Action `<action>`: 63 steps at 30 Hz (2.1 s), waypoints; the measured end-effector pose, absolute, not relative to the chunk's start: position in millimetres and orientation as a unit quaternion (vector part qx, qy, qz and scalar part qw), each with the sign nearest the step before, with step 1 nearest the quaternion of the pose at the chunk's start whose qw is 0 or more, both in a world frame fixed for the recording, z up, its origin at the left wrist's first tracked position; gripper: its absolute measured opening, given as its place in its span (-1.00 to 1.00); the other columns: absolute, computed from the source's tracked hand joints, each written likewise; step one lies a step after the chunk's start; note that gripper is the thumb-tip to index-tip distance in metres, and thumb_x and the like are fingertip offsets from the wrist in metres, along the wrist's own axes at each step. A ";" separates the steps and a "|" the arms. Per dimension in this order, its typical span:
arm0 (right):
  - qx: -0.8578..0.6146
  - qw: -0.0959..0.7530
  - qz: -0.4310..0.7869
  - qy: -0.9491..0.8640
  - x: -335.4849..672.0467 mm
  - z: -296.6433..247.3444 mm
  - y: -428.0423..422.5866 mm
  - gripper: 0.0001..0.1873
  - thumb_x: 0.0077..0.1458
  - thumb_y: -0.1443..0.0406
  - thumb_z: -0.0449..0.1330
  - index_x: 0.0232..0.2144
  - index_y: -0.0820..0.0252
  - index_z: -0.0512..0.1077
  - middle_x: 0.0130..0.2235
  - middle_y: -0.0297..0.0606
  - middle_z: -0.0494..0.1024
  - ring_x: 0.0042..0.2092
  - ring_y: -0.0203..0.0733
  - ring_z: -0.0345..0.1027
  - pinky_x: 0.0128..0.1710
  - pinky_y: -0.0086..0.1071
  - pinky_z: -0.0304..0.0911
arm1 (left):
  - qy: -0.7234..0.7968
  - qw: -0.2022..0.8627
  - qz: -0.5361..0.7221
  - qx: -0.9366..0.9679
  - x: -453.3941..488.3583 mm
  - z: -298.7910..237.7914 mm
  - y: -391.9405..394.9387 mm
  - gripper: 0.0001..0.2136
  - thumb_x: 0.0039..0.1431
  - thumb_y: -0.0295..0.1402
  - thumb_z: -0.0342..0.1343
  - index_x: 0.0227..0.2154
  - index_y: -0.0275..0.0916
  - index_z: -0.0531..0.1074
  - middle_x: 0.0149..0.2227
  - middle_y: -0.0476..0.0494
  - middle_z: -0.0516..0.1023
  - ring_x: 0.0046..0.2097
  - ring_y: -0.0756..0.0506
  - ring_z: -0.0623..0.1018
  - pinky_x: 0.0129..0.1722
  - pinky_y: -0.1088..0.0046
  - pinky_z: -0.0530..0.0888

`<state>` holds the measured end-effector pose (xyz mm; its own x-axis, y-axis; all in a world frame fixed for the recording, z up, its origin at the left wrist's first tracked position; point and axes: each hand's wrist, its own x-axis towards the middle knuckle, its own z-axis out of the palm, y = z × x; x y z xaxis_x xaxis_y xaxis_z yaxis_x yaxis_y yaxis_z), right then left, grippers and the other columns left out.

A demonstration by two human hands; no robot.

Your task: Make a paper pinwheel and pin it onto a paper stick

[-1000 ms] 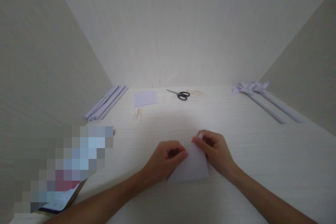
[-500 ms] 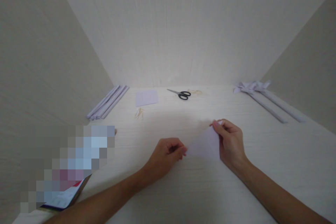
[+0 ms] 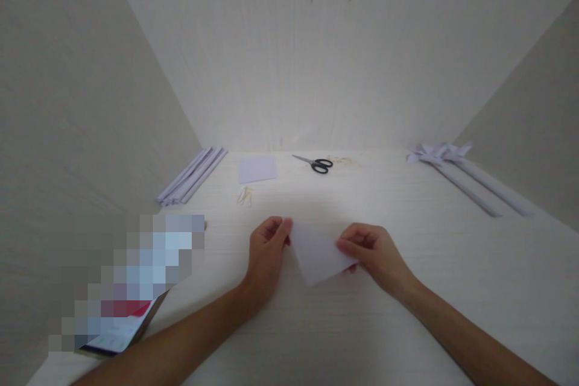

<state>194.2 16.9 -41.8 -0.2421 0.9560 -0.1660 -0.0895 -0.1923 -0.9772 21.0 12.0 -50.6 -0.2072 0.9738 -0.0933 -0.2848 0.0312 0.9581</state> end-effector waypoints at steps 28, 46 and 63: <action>-0.402 0.433 0.602 -0.536 194.3 -43.6 9.6 -0.74 -0.16 0.20 0.18 -0.70 0.23 0.27 -0.77 -0.47 0.22 -0.71 -0.47 -0.01 -0.72 -0.53 -0.16 | 0.500 0.466 0.677 0.272 13.4 -48.1 17.2 -0.79 -0.07 -0.37 0.05 -0.68 -0.26 0.15 -0.67 0.13 0.08 -0.60 0.11 0.10 -0.61 0.60 0.10; -0.448 0.396 0.546 -0.587 186.4 -46.1 7.9 -0.76 -0.15 0.15 0.20 -0.59 0.22 0.38 -0.60 -0.36 0.35 -0.54 -0.33 0.19 -0.54 -0.45 0.09 | 0.465 0.534 0.639 0.299 17.3 -42.6 16.8 -0.83 -0.18 -0.41 0.17 -0.60 -0.28 0.25 -0.69 0.13 0.28 -0.63 0.13 0.28 -0.60 0.63 0.21; -0.438 0.481 0.600 -0.466 190.4 -47.8 10.6 -0.76 -0.18 0.16 0.23 -0.59 0.26 0.43 -0.57 -0.30 0.43 -0.50 -0.26 0.28 -0.49 -0.39 0.19 | 0.454 0.326 0.463 0.688 20.3 -37.2 -4.4 -0.67 -0.17 -0.36 0.20 -0.23 -0.13 0.45 -0.24 -0.13 0.50 -0.24 -0.07 0.44 -0.25 0.44 0.36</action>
